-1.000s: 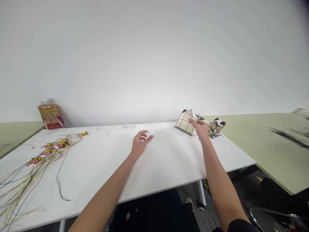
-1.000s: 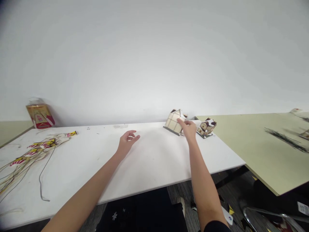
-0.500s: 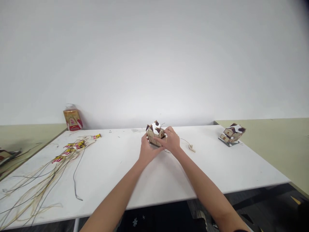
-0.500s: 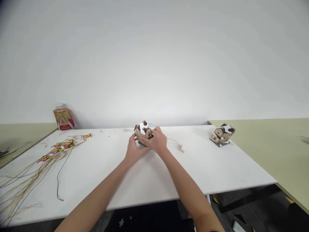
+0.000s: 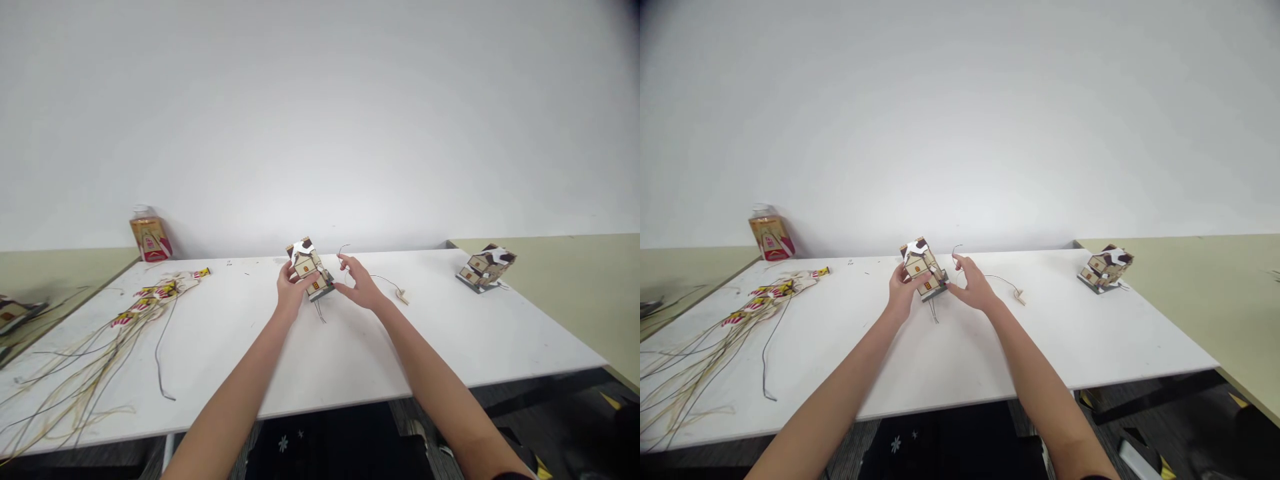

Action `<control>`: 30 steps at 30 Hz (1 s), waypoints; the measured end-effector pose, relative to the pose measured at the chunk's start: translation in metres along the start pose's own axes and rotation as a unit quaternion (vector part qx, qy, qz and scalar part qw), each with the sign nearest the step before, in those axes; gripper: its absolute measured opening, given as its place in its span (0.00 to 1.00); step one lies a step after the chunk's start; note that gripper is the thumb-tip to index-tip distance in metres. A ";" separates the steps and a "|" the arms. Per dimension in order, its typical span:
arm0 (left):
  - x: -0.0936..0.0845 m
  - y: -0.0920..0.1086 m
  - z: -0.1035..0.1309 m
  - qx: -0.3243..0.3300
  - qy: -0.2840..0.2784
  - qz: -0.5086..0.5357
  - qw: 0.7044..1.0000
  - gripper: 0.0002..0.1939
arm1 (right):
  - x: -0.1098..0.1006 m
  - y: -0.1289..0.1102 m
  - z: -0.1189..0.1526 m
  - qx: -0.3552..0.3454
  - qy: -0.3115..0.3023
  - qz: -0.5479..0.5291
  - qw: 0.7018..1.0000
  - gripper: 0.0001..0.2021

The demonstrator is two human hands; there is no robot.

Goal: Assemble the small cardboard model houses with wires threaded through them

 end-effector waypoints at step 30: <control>0.008 0.002 0.010 -0.126 -0.186 0.132 0.966 0.28 | 0.002 0.009 0.000 0.119 0.018 0.073 0.990 0.27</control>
Point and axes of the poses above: each hand's wrist, its own z-axis away from the middle knuckle, its own x-axis out of the palm, y = z × x, the point moved 1 cm from there along -z, towards the middle knuckle
